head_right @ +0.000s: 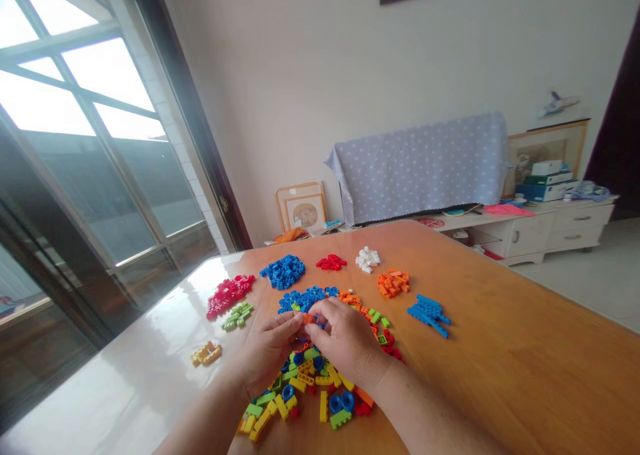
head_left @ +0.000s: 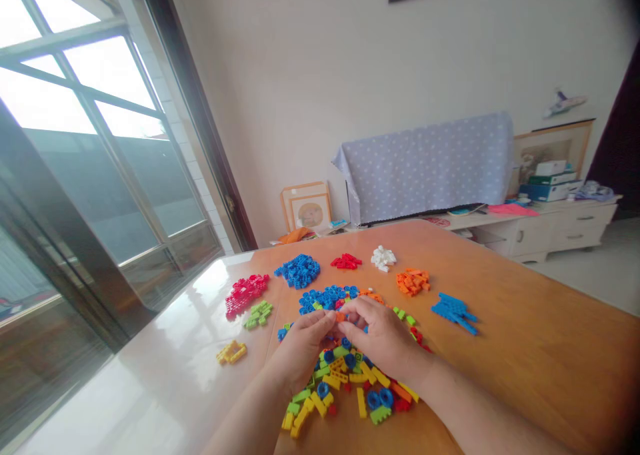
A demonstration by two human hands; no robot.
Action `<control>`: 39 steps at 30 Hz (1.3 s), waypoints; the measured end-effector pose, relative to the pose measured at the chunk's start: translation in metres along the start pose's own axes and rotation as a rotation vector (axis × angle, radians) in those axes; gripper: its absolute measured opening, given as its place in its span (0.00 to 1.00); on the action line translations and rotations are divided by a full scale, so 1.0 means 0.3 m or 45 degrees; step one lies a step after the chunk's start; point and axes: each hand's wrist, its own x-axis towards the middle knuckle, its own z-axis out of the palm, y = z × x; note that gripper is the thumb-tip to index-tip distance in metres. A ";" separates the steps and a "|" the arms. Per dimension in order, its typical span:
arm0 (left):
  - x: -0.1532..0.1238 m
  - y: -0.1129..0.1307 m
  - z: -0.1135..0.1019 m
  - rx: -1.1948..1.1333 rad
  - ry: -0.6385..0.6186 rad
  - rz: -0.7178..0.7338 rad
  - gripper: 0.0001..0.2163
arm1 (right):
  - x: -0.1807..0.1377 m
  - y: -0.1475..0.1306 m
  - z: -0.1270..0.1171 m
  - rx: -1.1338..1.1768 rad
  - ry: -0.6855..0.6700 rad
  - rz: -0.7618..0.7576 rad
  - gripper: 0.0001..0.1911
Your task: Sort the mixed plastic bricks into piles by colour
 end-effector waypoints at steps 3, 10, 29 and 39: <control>-0.007 0.018 0.012 0.144 0.038 0.013 0.20 | 0.009 0.015 -0.008 -0.038 0.037 -0.011 0.05; -0.008 0.050 -0.031 0.976 0.269 0.226 0.16 | 0.069 0.158 -0.065 -0.049 0.286 0.189 0.15; -0.016 0.053 -0.158 1.581 0.333 0.506 0.13 | 0.173 0.497 -0.372 -0.485 0.342 0.828 0.15; -0.014 0.055 -0.170 1.624 0.328 0.471 0.14 | 0.194 0.580 -0.351 -0.663 0.214 0.912 0.18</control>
